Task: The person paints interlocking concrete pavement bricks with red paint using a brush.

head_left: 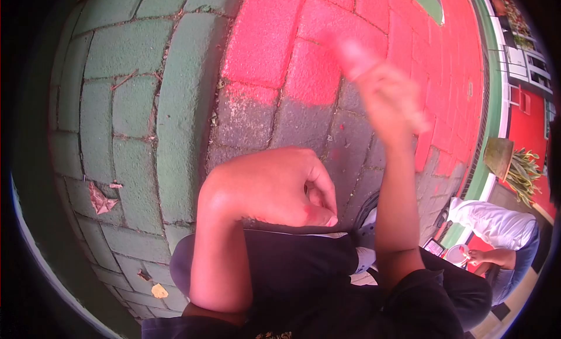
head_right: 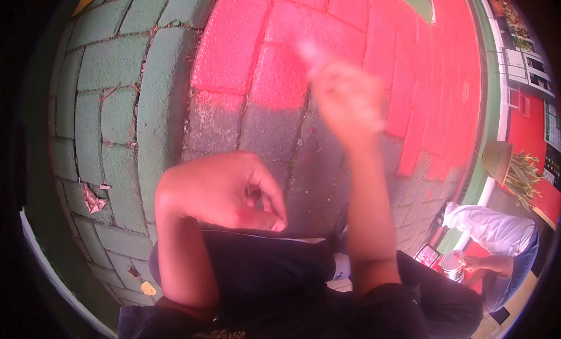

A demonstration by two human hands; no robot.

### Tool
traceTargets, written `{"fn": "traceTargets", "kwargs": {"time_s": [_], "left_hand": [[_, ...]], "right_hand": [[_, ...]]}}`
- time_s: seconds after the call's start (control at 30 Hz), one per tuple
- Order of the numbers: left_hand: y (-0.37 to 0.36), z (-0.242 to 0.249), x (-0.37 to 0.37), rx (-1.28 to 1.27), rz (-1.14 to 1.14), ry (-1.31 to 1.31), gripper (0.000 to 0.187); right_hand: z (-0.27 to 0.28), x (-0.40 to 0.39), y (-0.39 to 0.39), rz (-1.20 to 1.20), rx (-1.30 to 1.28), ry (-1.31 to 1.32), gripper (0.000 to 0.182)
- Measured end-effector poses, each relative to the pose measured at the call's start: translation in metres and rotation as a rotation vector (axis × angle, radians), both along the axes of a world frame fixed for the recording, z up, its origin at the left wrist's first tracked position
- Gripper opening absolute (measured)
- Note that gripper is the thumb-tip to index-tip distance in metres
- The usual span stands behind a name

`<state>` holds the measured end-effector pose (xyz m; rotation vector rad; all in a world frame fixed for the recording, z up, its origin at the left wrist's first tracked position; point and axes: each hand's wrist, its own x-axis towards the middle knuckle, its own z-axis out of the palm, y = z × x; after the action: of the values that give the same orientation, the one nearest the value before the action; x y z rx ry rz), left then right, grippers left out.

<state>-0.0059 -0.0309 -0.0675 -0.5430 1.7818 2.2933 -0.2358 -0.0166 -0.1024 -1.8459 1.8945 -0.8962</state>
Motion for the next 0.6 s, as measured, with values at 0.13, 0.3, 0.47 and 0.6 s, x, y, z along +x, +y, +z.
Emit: {"fn": "traceTargets", "kwargs": {"time_s": [0.13, 0.3, 0.47, 0.6], "left_hand": [[0.004, -0.002, 0.003, 0.111, -0.032, 0.263, 0.015], [-0.003, 0.009, 0.019, 0.221, -0.067, 0.414, 0.016], [-0.006, 0.002, 0.023, 0.187, -0.012, 0.488, 0.016], [-0.013, 0.003, 0.043, 0.031, 0.238, 0.509, 0.004]], "right_hand": [[0.016, 0.019, 0.038, 0.537, 0.144, 0.185, 0.001], [0.041, 0.002, 0.018, 0.813, 0.382, -0.282, 0.024], [0.04, -0.024, -0.076, 0.356, 0.451, -0.076, 0.022], [0.005, -0.027, -0.054, 0.498, 0.15, 0.057, 0.01]]}}
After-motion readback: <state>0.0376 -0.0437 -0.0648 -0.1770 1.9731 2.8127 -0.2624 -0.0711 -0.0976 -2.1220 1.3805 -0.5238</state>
